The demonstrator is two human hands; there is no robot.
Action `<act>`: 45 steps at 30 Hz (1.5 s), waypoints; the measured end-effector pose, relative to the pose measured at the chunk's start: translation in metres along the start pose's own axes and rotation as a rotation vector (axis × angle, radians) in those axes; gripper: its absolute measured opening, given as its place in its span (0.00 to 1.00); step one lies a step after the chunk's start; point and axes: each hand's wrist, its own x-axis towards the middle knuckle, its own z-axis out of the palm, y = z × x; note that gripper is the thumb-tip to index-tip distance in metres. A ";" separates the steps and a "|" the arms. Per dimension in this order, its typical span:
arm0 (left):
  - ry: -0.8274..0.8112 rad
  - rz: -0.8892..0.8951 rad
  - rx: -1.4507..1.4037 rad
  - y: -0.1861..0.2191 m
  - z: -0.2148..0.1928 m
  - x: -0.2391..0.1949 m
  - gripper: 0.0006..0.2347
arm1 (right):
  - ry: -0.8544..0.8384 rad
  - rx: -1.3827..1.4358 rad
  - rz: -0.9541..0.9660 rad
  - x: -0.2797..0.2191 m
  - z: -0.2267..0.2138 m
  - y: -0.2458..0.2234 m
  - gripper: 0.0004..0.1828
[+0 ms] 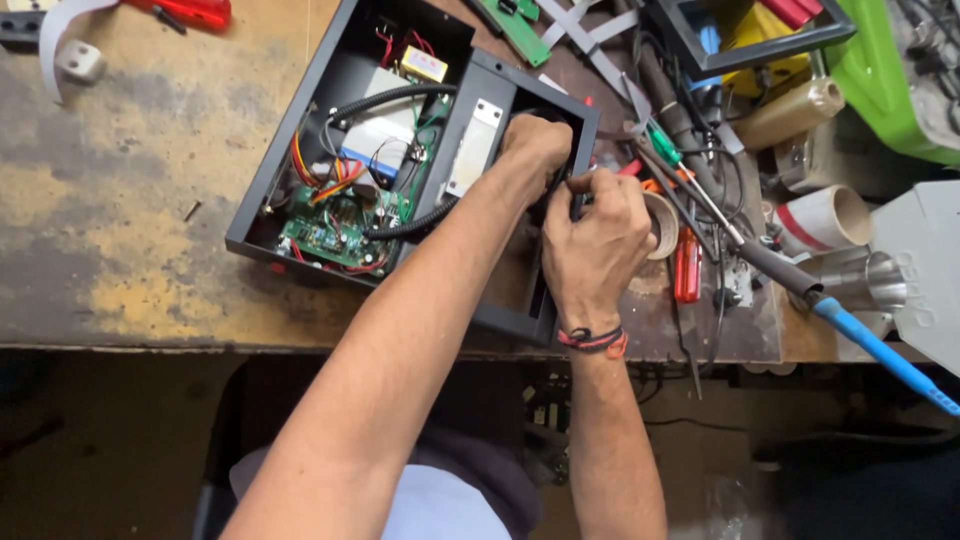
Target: The person assembles an electronic device in a black metal enclosure on a cluttered workbench. They drive screws with a green-handled screwdriver, route and connect internal wiring by hand, power the unit on so its red digital display lights up, apply adhesive from a small bottle to a yellow strip, press the strip into the enclosure, and continue adjusting components and fastening the case.
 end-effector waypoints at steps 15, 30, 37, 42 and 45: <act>0.109 0.119 0.012 -0.062 0.024 -0.014 0.11 | 0.039 -0.004 -0.066 -0.005 0.001 0.019 0.07; 0.203 0.285 -0.023 -0.041 0.020 -0.027 0.09 | 0.046 0.004 -0.082 -0.009 0.002 0.012 0.06; 0.224 0.347 -0.023 -0.033 0.016 -0.026 0.08 | 0.005 -0.056 -0.197 0.002 -0.005 0.012 0.06; 0.260 0.388 -0.038 -0.043 0.024 0.008 0.07 | -0.122 -0.016 -0.377 0.017 -0.005 0.024 0.07; 0.197 0.294 -0.136 -0.037 0.018 -0.010 0.08 | -0.198 -0.018 -0.411 0.026 -0.011 0.022 0.05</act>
